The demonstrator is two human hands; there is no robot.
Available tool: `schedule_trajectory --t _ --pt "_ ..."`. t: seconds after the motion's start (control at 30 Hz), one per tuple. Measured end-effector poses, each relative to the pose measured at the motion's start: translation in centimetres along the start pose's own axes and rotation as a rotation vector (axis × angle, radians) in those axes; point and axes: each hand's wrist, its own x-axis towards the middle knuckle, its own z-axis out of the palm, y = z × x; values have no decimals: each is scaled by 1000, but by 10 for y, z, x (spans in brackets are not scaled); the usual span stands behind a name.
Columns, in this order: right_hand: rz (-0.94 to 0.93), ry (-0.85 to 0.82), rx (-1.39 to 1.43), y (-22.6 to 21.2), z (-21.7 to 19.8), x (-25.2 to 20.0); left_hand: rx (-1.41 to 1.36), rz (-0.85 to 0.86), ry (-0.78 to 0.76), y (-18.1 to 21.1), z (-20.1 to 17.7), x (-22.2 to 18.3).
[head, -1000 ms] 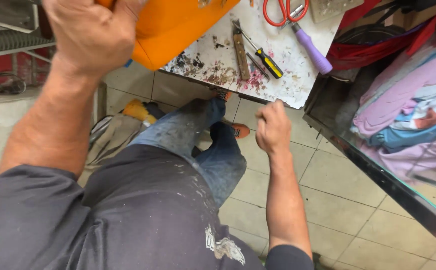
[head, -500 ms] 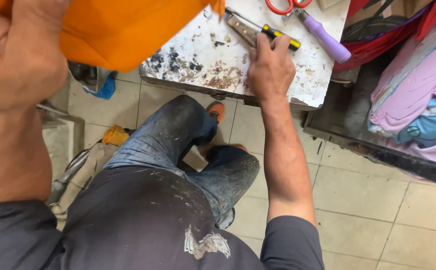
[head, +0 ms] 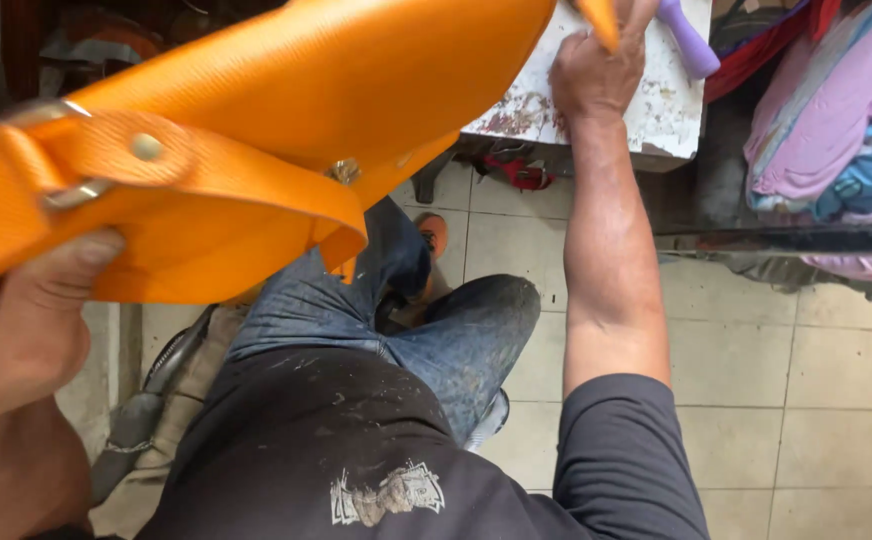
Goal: Repairing an orange leather bag by adjusting the strap and using a small tool for detailed work
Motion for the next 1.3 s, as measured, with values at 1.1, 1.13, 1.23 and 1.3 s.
schedule_trajectory --t 1.1,1.13,1.23,1.3 --pt "-181 -233 -203 14 -26 5 14 232 -501 -93 10 -2" --pt "-129 -339 -248 10 -33 17 28 303 -469 -99 12 4" --pt "66 -660 -388 6 -67 46 -17 269 -408 -107 13 -17" --pt "21 -454 -369 31 -87 17 3 267 -404 -113 13 -20"
